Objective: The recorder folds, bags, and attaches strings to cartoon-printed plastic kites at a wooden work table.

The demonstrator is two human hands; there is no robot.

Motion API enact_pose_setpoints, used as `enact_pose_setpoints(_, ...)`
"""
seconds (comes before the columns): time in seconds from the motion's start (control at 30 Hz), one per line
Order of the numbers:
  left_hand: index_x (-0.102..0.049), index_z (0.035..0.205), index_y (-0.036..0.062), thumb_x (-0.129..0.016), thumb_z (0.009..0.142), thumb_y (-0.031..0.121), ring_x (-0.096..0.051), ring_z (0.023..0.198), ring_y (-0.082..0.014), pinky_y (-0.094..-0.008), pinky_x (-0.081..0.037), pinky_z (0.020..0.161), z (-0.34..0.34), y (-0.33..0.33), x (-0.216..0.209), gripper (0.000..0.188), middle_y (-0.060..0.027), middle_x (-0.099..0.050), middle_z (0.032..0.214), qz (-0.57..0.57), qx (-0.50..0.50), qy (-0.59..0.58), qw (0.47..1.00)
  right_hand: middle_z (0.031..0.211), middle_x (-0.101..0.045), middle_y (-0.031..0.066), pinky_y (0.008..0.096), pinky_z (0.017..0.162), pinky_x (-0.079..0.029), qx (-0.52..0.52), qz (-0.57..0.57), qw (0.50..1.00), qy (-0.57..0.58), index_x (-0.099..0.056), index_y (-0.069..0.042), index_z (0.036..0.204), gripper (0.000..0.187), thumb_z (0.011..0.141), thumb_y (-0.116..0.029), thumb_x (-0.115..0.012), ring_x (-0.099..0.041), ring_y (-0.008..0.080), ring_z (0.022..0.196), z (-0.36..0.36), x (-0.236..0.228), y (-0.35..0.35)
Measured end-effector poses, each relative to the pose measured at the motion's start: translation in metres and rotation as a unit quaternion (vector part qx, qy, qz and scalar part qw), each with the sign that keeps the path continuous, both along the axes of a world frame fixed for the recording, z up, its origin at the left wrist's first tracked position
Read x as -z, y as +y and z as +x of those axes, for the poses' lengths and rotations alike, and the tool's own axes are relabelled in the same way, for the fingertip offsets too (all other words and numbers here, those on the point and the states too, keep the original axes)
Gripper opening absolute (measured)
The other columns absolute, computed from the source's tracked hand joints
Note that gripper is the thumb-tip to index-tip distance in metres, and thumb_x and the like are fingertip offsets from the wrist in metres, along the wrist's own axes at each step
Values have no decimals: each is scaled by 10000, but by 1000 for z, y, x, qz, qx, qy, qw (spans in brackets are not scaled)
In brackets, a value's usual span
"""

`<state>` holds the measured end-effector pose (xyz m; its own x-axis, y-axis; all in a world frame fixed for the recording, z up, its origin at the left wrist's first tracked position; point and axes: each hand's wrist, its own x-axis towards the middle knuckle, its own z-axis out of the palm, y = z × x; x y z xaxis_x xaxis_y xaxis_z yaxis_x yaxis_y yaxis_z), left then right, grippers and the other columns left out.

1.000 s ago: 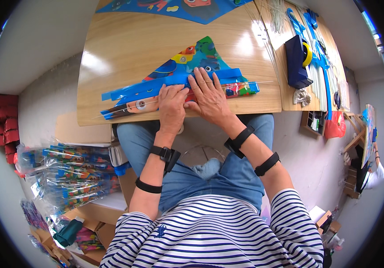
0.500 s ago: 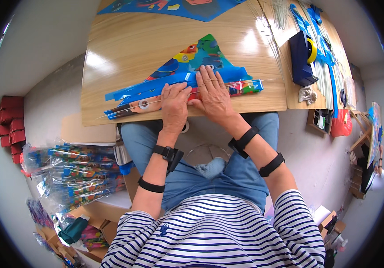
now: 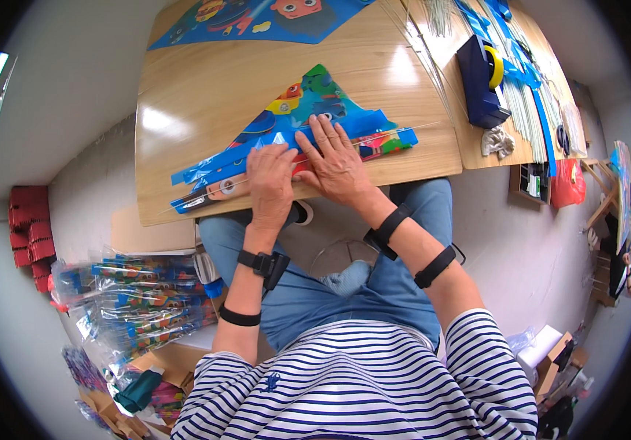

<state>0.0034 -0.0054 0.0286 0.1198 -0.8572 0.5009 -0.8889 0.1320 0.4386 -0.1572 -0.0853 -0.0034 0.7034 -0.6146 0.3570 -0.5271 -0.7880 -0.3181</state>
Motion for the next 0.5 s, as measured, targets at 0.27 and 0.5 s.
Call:
enact_pose_setpoints(0.27, -751, 971, 0, -816, 794, 228, -668, 970, -354, -408, -528, 853, -15, -110, -33, 295, -165, -724, 1011, 115, 130, 94, 980, 1554, -399, 267, 539, 1244, -227, 6, 17, 999, -30, -482, -45, 1498, 775, 944, -573, -603, -303, 430, 1506, 0, 0, 1)
enact_pose_setpoints(0.5, -762, 822, 43, -927, 650, 334, -679, 836, -269, -387, -502, 713, -70, -166, -19, 375, -157, -709, 831, 295, 107, 93, 945, 1483, -462, 228, 537, 1256, -203, -21, 62, 996, -66, -509, -52, 1460, 724, 865, -449, -621, -334, 400, 1474, -2, 11, 0)
